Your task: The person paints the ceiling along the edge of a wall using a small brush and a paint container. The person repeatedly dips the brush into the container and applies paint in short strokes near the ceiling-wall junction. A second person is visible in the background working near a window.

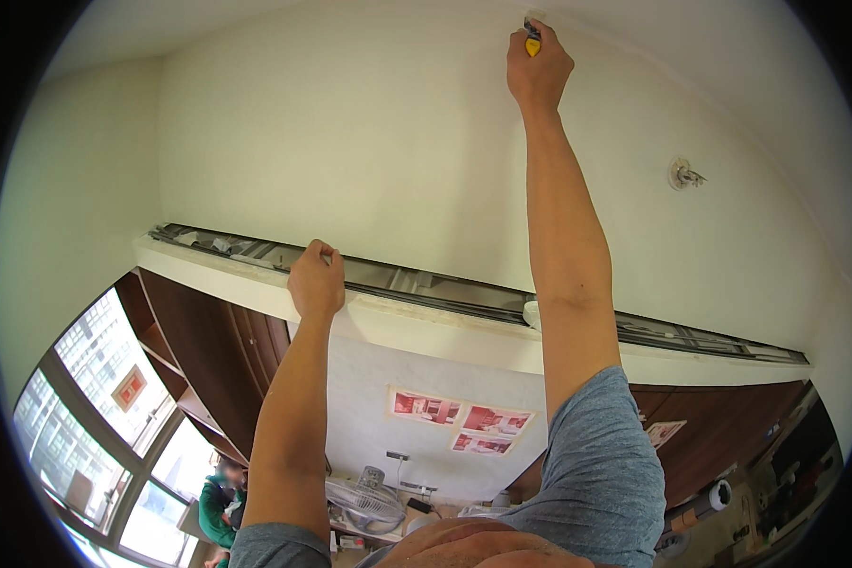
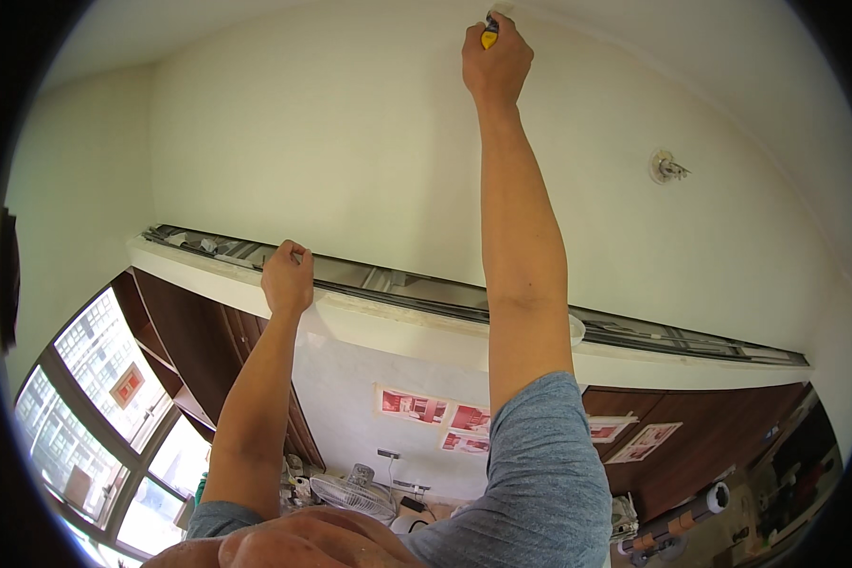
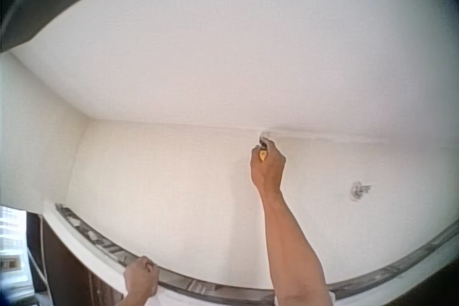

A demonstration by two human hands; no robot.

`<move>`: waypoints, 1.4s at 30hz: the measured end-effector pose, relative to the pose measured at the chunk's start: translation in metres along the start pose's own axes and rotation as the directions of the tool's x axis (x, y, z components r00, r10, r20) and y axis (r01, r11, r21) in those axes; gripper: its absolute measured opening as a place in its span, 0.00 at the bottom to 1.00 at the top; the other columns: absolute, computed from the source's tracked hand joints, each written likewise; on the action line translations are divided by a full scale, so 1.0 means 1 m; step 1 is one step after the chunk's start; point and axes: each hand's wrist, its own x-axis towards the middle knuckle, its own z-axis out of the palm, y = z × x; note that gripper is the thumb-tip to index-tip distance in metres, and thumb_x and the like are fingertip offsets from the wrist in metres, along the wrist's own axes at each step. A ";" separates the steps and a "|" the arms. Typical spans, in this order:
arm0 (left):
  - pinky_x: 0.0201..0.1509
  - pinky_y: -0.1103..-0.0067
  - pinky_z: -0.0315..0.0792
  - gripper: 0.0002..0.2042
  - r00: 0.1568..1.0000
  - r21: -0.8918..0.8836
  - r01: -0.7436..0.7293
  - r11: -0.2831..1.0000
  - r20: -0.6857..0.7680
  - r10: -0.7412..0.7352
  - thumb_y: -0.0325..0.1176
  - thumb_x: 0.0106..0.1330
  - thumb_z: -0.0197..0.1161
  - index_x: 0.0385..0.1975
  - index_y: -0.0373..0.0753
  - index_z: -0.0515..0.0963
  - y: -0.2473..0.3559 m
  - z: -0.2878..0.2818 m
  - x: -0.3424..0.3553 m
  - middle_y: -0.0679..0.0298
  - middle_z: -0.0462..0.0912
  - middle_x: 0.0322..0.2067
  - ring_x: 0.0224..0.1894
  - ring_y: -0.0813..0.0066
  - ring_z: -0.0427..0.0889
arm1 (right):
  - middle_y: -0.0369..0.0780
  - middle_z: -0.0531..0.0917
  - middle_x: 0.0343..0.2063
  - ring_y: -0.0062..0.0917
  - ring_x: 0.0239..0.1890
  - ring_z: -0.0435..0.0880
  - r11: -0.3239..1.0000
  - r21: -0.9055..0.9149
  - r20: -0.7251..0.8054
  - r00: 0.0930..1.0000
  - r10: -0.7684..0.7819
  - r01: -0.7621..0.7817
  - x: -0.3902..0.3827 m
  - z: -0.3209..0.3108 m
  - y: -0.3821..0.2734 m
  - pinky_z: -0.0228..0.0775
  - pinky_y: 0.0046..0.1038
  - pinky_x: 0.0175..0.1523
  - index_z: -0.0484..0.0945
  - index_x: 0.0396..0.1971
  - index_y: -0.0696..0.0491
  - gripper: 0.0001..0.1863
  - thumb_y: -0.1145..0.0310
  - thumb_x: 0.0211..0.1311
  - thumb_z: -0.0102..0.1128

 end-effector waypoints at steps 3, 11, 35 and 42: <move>0.44 0.60 0.78 0.09 1.000 -0.003 0.008 1.000 0.011 -0.008 0.40 0.70 0.66 0.38 0.41 0.84 0.002 -0.001 0.000 0.58 0.85 0.26 0.35 0.54 0.86 | 0.51 0.91 0.38 0.44 0.41 0.91 1.000 0.007 0.000 1.000 0.008 -0.008 0.000 0.000 -0.001 0.82 0.38 0.52 0.85 0.49 0.64 0.20 0.62 0.67 0.62; 0.44 0.60 0.78 0.09 1.000 0.008 -0.004 1.000 0.002 0.003 0.40 0.69 0.66 0.38 0.42 0.84 0.000 0.001 0.000 0.59 0.85 0.26 0.36 0.54 0.87 | 0.52 0.91 0.38 0.44 0.40 0.91 1.000 0.020 -0.001 1.000 0.000 0.000 0.000 0.001 -0.005 0.82 0.38 0.51 0.85 0.49 0.64 0.21 0.62 0.67 0.62; 0.43 0.60 0.78 0.09 1.000 -0.015 0.001 1.000 0.001 -0.001 0.39 0.69 0.66 0.37 0.41 0.84 0.000 0.001 0.000 0.58 0.84 0.25 0.34 0.54 0.86 | 0.51 0.91 0.38 0.45 0.41 0.91 1.000 0.011 0.032 0.999 0.015 -0.015 0.001 0.010 -0.010 0.83 0.39 0.51 0.84 0.49 0.62 0.21 0.60 0.66 0.63; 0.43 0.61 0.78 0.09 1.000 -0.017 0.005 1.000 0.006 -0.005 0.40 0.69 0.66 0.37 0.41 0.84 0.001 0.002 0.000 0.58 0.84 0.25 0.34 0.54 0.86 | 0.51 0.91 0.37 0.45 0.41 0.91 0.999 0.020 0.037 0.999 0.031 -0.032 0.002 0.011 -0.012 0.83 0.40 0.51 0.85 0.48 0.62 0.20 0.60 0.66 0.63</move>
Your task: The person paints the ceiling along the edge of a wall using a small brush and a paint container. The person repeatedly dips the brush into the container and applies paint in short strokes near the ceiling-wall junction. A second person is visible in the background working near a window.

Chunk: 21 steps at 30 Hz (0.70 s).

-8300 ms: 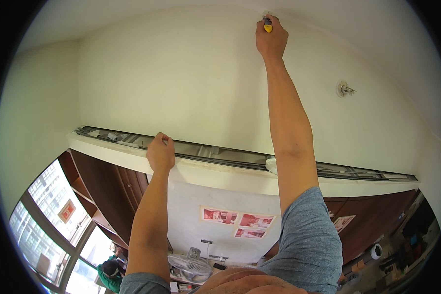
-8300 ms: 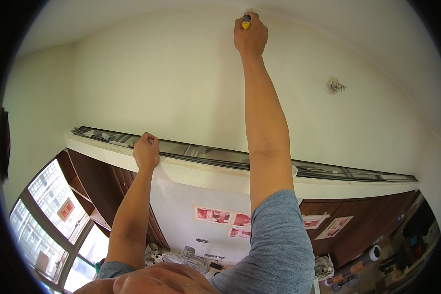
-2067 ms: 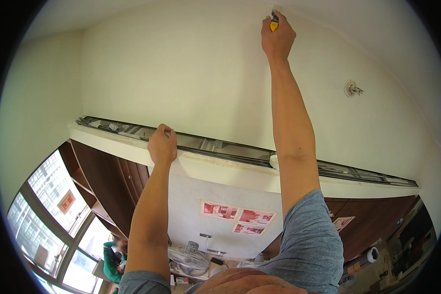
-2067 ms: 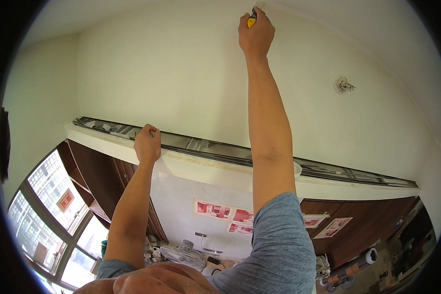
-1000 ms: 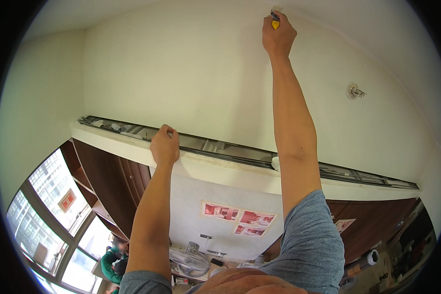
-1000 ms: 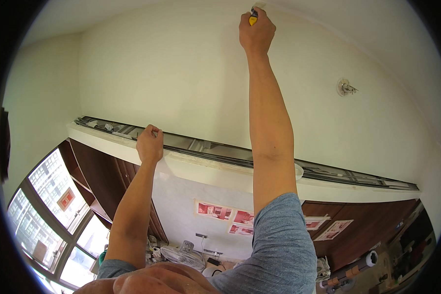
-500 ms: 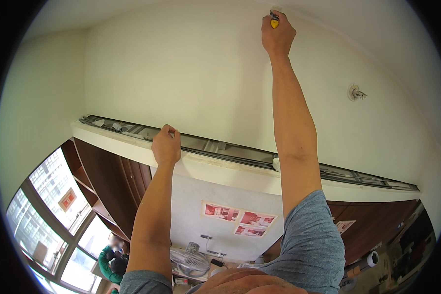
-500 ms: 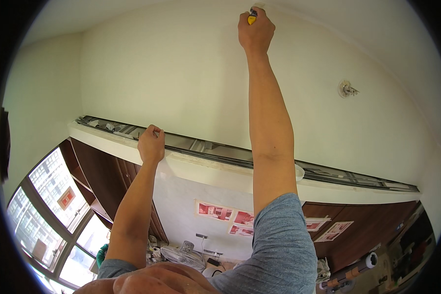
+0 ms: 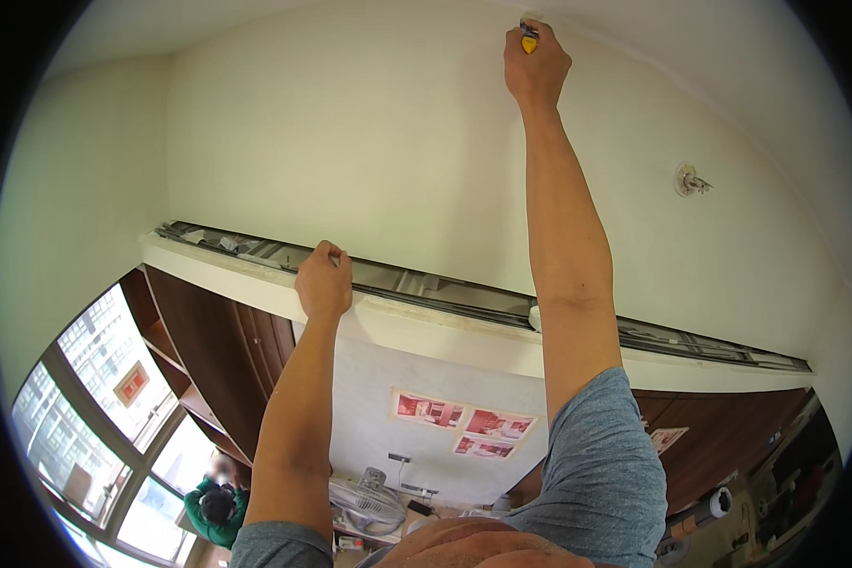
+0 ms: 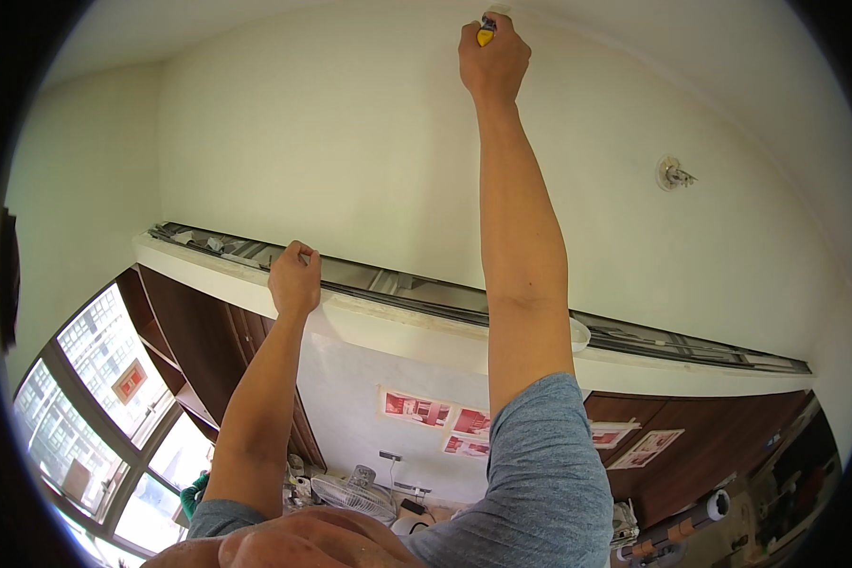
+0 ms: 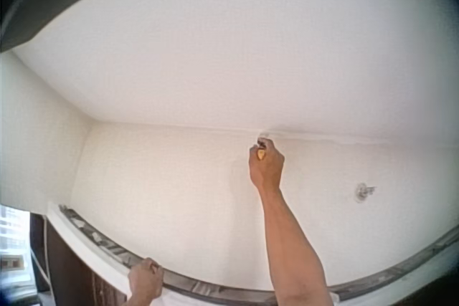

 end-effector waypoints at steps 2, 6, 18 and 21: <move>0.44 0.60 0.79 0.09 1.000 0.013 0.004 1.000 0.007 -0.004 0.40 0.69 0.66 0.37 0.42 0.84 0.001 -0.002 -0.001 0.58 0.86 0.27 0.35 0.54 0.87 | 0.51 0.90 0.37 0.45 0.40 0.91 1.000 0.002 0.006 1.000 0.007 -0.007 0.000 0.001 -0.001 0.83 0.40 0.51 0.85 0.48 0.61 0.20 0.59 0.67 0.63; 0.44 0.61 0.79 0.08 1.000 0.017 0.004 1.000 0.000 -0.004 0.39 0.69 0.65 0.37 0.42 0.84 -0.001 -0.002 -0.001 0.59 0.86 0.27 0.36 0.54 0.87 | 0.51 0.90 0.37 0.45 0.40 0.91 1.000 0.003 0.021 1.000 0.014 -0.014 -0.002 0.003 -0.004 0.83 0.40 0.51 0.85 0.48 0.61 0.20 0.59 0.67 0.63; 0.44 0.61 0.79 0.09 1.000 0.020 0.007 1.000 0.011 -0.007 0.39 0.70 0.65 0.38 0.41 0.84 0.000 -0.002 0.000 0.58 0.86 0.27 0.36 0.53 0.87 | 0.51 0.91 0.37 0.45 0.41 0.90 1.000 0.004 0.047 0.999 0.010 -0.010 -0.002 0.008 -0.007 0.83 0.40 0.52 0.85 0.49 0.61 0.21 0.58 0.68 0.62; 0.44 0.61 0.79 0.09 1.000 0.007 0.007 1.000 0.014 -0.007 0.39 0.70 0.65 0.38 0.41 0.84 0.000 -0.002 0.000 0.58 0.86 0.27 0.35 0.53 0.87 | 0.48 0.91 0.37 0.38 0.39 0.91 1.000 -0.026 0.036 0.999 0.000 0.001 -0.001 0.010 -0.006 0.82 0.35 0.50 0.85 0.50 0.60 0.20 0.60 0.67 0.62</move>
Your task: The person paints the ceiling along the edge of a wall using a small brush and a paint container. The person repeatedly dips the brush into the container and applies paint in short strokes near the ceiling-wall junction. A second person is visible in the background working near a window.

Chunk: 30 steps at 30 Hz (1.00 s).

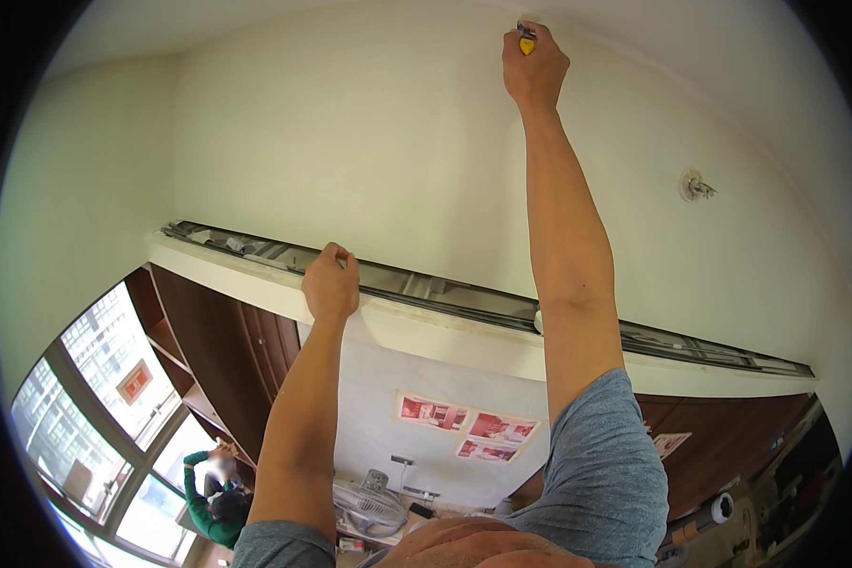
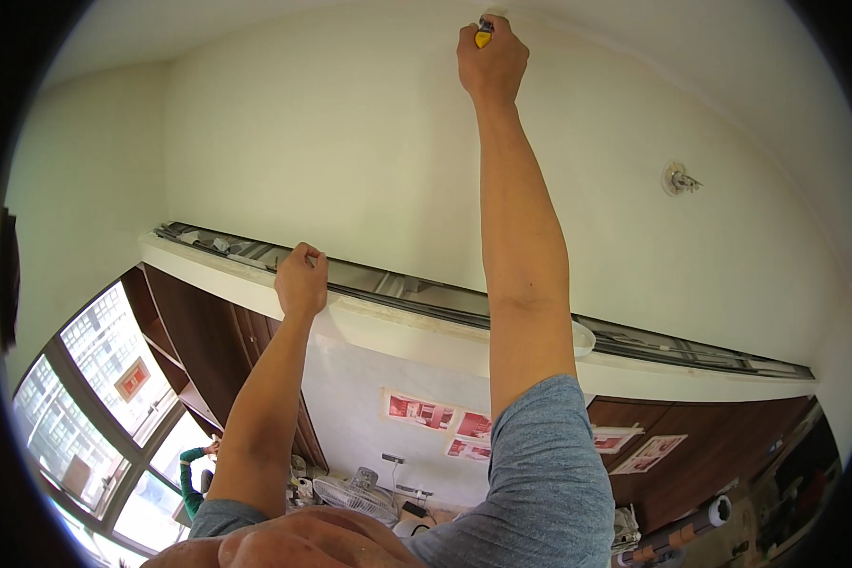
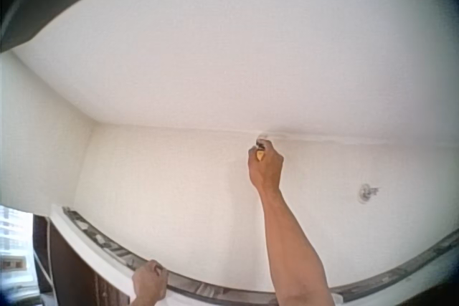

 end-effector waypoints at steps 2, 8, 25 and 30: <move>0.44 0.61 0.79 0.09 1.000 -0.006 0.006 1.000 0.006 -0.006 0.39 0.69 0.65 0.37 0.41 0.84 0.001 -0.001 0.000 0.58 0.86 0.27 0.36 0.53 0.87 | 0.47 0.91 0.37 0.35 0.38 0.91 1.000 -0.010 -0.002 1.000 0.002 -0.002 0.000 0.001 -0.001 0.82 0.32 0.49 0.86 0.50 0.59 0.20 0.60 0.67 0.63; 0.45 0.60 0.79 0.08 1.000 0.012 -0.010 1.000 -0.009 0.010 0.39 0.69 0.65 0.37 0.41 0.84 -0.002 0.001 0.001 0.58 0.87 0.28 0.36 0.53 0.87 | 0.47 0.91 0.37 0.35 0.38 0.91 1.000 -0.002 0.009 1.000 0.009 -0.009 0.000 0.005 -0.002 0.82 0.32 0.49 0.86 0.50 0.59 0.20 0.60 0.67 0.63; 0.46 0.60 0.78 0.09 1.000 0.002 -0.008 1.000 -0.002 0.008 0.39 0.70 0.65 0.37 0.41 0.83 -0.001 0.000 0.000 0.58 0.86 0.28 0.36 0.53 0.87 | 0.50 0.91 0.37 0.46 0.42 0.90 1.000 0.000 0.044 0.999 0.019 -0.019 -0.001 0.009 -0.009 0.82 0.41 0.53 0.85 0.49 0.60 0.21 0.57 0.67 0.62; 0.46 0.60 0.78 0.09 1.000 0.002 0.002 1.000 0.006 -0.002 0.39 0.70 0.65 0.37 0.41 0.83 0.001 -0.001 0.000 0.58 0.86 0.28 0.36 0.53 0.87 | 0.50 0.91 0.37 0.46 0.42 0.90 0.999 0.018 0.044 0.999 0.028 -0.029 -0.001 0.009 -0.012 0.83 0.41 0.52 0.85 0.48 0.60 0.21 0.57 0.67 0.62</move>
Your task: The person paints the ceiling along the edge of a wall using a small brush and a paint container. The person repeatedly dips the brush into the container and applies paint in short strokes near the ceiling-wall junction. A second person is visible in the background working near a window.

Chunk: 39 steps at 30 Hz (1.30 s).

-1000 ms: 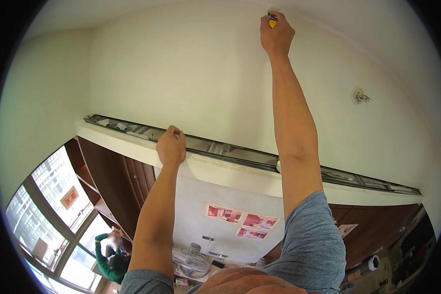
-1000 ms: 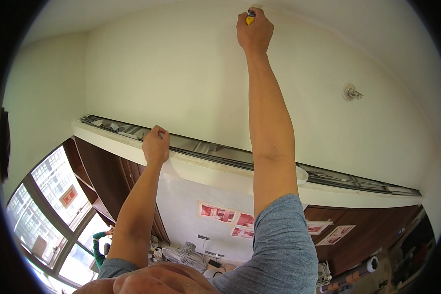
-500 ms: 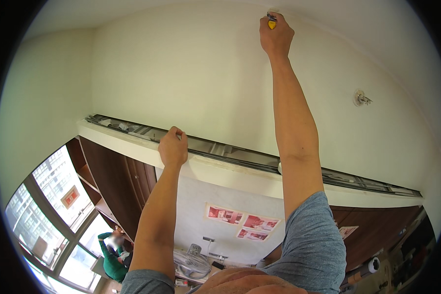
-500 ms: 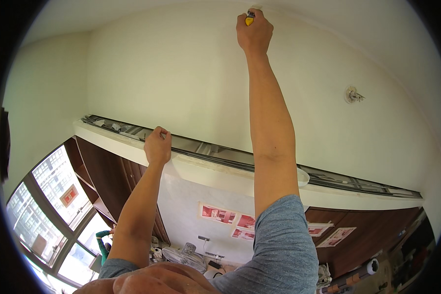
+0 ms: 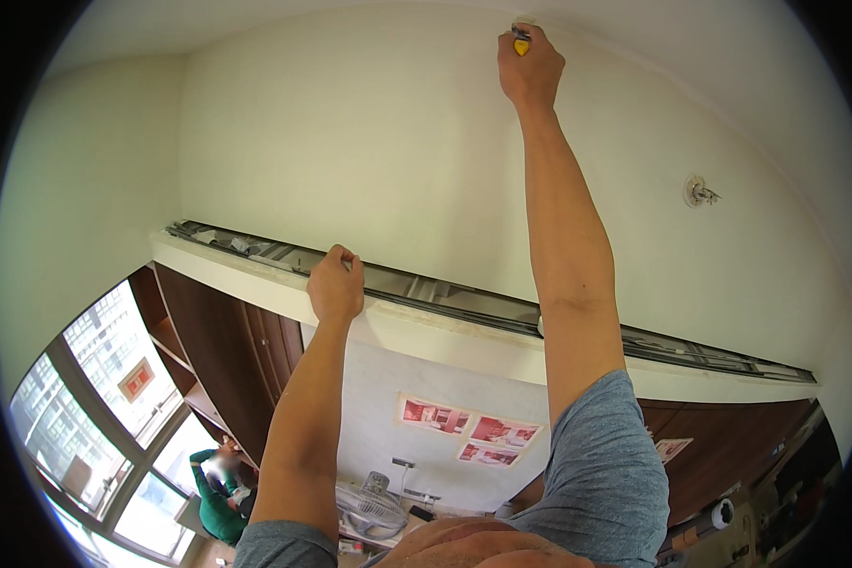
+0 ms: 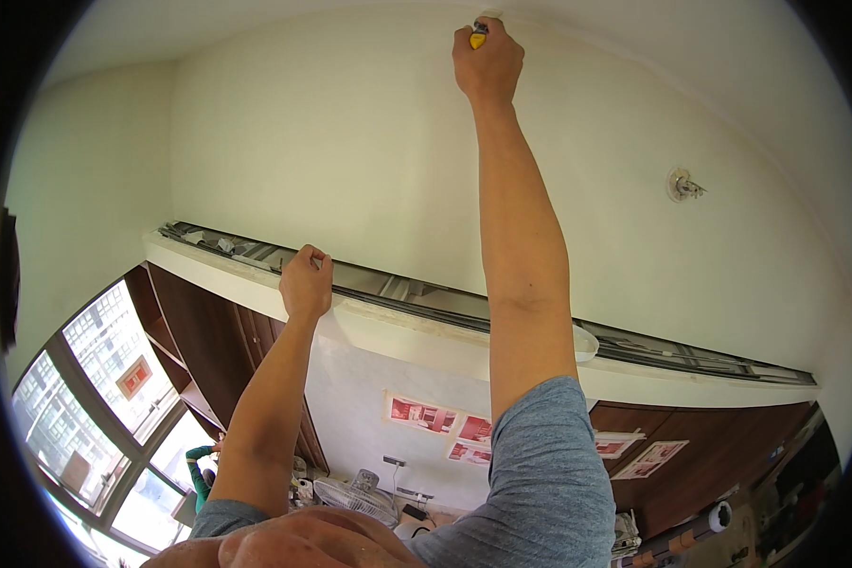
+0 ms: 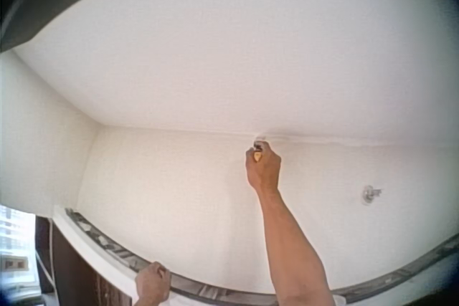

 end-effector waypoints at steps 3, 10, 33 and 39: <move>0.46 0.60 0.78 0.09 1.000 0.001 0.001 1.000 -0.006 -0.001 0.39 0.70 0.65 0.37 0.41 0.84 0.000 0.000 -0.001 0.58 0.86 0.28 0.36 0.54 0.87 | 0.50 0.91 0.37 0.46 0.42 0.90 1.000 0.004 0.018 1.000 0.021 -0.021 -0.001 0.001 -0.002 0.83 0.41 0.52 0.85 0.48 0.60 0.21 0.58 0.67 0.62; 0.45 0.61 0.78 0.09 1.000 0.004 -0.003 1.000 -0.002 0.003 0.39 0.70 0.65 0.37 0.41 0.84 0.001 0.000 0.000 0.58 0.86 0.27 0.36 0.54 0.87 | 0.51 0.91 0.36 0.45 0.41 0.91 1.000 -0.015 -0.003 1.000 -0.027 0.027 -0.002 0.005 -0.002 0.83 0.40 0.51 0.85 0.48 0.60 0.21 0.58 0.67 0.62; 0.43 0.60 0.78 0.09 1.000 -0.025 -0.009 1.000 -0.022 0.008 0.40 0.69 0.66 0.36 0.41 0.84 -0.002 0.003 0.000 0.58 0.84 0.26 0.34 0.54 0.86 | 0.51 0.90 0.39 0.45 0.42 0.91 1.000 0.015 0.058 0.998 0.010 -0.011 -0.005 0.012 -0.015 0.83 0.41 0.52 0.85 0.50 0.59 0.20 0.58 0.69 0.60; 0.42 0.60 0.77 0.09 0.999 -0.027 -0.029 0.999 -0.046 0.028 0.40 0.68 0.67 0.37 0.41 0.84 -0.007 0.008 0.002 0.58 0.84 0.25 0.33 0.54 0.85 | 0.48 0.91 0.40 0.41 0.42 0.91 0.998 0.059 0.123 0.992 -0.004 -0.003 -0.006 0.012 -0.009 0.82 0.37 0.52 0.85 0.55 0.56 0.21 0.58 0.72 0.59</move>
